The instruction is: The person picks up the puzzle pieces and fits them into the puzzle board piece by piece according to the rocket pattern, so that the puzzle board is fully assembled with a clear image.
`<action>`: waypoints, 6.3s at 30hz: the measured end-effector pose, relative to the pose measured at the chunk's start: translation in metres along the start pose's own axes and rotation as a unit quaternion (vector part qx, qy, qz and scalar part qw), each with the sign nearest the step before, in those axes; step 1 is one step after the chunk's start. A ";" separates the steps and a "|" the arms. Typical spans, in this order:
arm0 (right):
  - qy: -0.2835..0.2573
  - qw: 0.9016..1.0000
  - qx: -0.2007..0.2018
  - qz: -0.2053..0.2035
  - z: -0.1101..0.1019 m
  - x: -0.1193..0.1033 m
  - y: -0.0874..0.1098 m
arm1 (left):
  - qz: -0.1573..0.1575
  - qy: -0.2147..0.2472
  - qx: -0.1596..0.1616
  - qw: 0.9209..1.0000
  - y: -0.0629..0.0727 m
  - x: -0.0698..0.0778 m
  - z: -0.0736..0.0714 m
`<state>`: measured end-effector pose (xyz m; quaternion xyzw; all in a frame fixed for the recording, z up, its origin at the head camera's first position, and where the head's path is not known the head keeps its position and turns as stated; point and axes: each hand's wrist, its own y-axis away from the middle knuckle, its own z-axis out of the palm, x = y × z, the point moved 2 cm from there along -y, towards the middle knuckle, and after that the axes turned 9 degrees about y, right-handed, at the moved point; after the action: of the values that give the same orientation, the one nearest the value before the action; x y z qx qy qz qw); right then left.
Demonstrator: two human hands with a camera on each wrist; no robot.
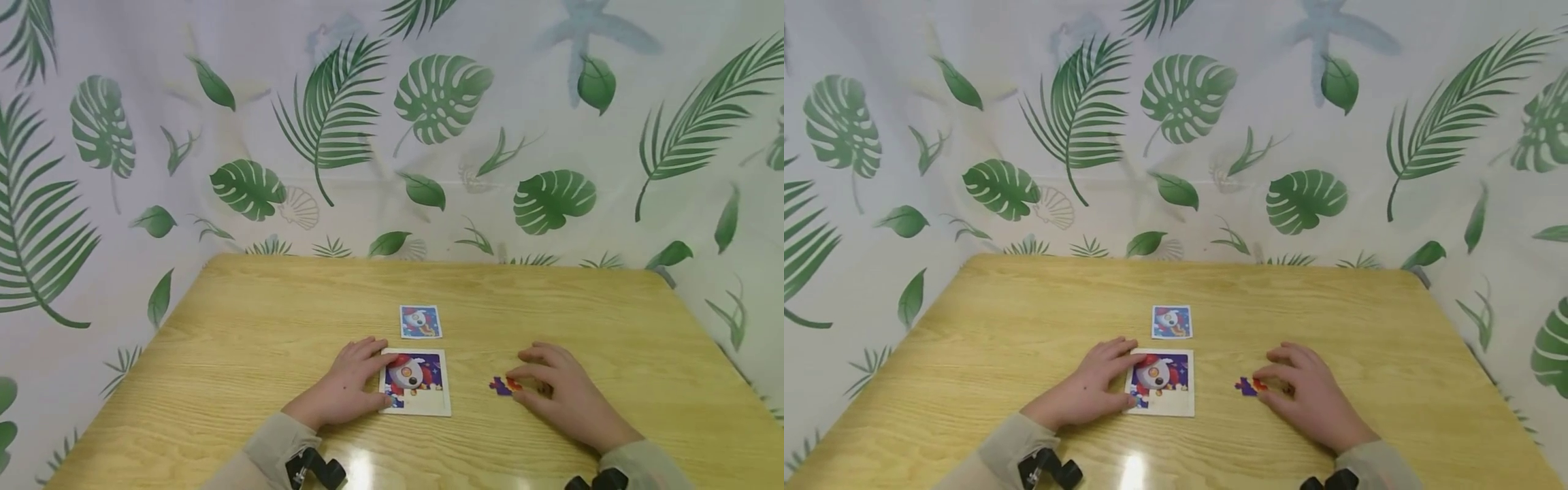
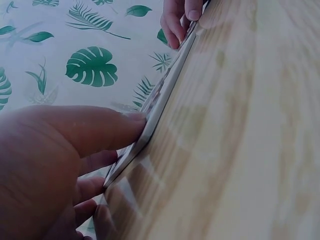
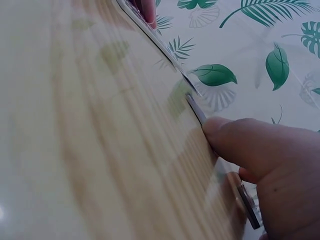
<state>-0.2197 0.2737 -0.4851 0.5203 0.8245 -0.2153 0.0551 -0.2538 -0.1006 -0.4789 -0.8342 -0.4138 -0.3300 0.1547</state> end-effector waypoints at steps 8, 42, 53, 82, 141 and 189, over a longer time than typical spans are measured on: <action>0.006 1.000 0.008 -0.010 0.002 -0.005 -0.008 | 0.005 0.008 0.001 1.000 -0.002 0.001 -0.001; -0.057 0.995 -0.018 -0.084 0.052 -0.111 -0.055 | 0.004 -0.029 0.002 1.000 0.002 0.008 0.001; -0.041 0.995 -0.027 -0.086 0.052 -0.111 -0.053 | -0.011 -0.039 0.049 0.998 -0.002 0.015 0.013; -0.023 0.989 -0.086 -0.119 0.051 -0.107 -0.052 | -0.003 -0.064 0.017 0.998 0.000 0.011 0.007; 0.010 0.999 -0.003 0.043 -0.023 0.035 0.017 | 0.010 -0.049 0.000 0.999 0.001 0.010 0.010; -0.068 0.998 -0.016 -0.012 0.039 -0.090 -0.039 | 0.021 -0.065 -0.003 0.998 0.000 0.010 0.010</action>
<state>-0.2183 0.1685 -0.4806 0.4937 0.8284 -0.2375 0.1165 -0.2452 -0.0897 -0.4792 -0.8631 -0.4040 -0.2730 0.1318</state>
